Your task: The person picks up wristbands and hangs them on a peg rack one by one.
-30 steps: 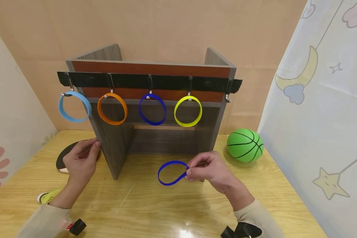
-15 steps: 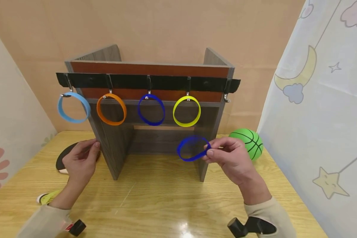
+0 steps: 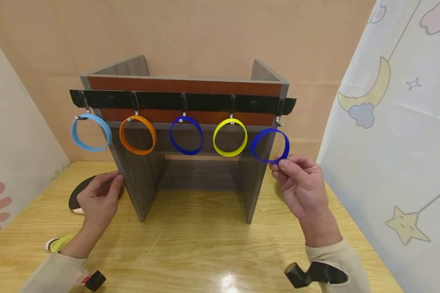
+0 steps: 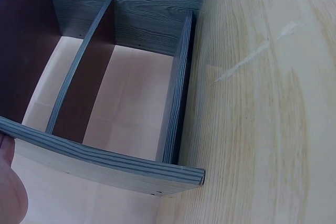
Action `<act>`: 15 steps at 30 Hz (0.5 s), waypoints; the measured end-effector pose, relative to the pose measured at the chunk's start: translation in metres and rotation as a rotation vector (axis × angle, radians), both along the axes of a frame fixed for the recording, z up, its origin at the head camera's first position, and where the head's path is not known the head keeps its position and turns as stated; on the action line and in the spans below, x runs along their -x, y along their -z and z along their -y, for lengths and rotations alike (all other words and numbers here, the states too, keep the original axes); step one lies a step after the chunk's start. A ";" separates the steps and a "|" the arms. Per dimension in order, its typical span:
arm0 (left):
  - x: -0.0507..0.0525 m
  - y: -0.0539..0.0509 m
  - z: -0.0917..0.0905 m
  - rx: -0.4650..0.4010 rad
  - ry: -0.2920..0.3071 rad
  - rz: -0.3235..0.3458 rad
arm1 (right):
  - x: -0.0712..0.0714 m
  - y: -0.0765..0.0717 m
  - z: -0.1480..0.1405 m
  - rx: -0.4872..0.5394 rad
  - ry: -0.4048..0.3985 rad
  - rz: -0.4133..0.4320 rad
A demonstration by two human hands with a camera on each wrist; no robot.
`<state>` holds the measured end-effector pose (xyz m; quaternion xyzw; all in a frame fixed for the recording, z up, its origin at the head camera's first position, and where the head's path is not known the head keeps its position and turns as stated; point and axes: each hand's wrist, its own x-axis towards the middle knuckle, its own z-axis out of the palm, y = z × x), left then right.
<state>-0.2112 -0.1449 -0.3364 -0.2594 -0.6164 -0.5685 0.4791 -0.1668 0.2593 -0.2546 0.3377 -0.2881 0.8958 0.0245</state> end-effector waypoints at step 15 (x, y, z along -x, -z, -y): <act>0.006 0.009 0.004 -0.011 0.014 0.008 | 0.001 -0.011 -0.002 0.055 0.101 0.071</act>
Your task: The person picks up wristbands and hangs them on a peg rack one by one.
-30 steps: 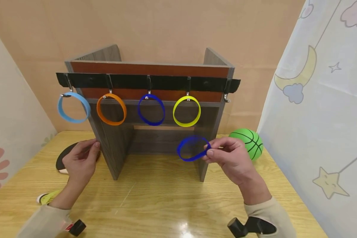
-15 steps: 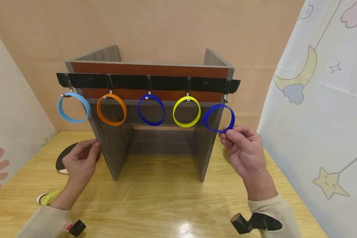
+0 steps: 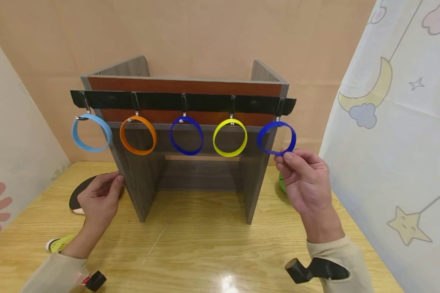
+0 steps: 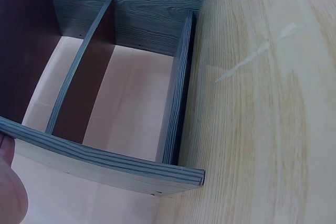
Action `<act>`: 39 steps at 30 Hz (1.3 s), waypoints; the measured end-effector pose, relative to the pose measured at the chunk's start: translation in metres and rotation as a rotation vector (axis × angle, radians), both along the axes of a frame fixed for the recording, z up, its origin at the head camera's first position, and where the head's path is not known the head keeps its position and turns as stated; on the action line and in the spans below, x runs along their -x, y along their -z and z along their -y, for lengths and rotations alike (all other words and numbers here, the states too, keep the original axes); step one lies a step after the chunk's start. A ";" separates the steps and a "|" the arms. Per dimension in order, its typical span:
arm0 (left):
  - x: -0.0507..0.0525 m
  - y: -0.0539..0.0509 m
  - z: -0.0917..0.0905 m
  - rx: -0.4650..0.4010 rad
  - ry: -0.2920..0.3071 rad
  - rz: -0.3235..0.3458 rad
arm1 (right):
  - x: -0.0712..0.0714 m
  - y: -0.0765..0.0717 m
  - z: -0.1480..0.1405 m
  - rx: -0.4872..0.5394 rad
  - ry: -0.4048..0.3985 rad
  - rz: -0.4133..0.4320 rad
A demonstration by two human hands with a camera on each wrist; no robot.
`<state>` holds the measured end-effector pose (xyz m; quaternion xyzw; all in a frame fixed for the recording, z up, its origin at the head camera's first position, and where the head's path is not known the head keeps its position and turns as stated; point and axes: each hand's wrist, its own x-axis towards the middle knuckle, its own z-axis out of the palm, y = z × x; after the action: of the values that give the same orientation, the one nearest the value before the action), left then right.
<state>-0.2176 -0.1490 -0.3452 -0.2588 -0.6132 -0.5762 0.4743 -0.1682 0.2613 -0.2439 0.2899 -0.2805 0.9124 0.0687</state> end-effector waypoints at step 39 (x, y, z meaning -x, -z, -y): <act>0.011 0.012 0.003 0.004 -0.035 0.003 | 0.003 0.034 -0.011 -0.153 0.155 0.052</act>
<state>-0.2288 -0.1522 -0.3576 -0.2483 -0.6194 -0.5670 0.4829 -0.1710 0.2719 -0.2780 0.2481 -0.3727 0.8875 0.1095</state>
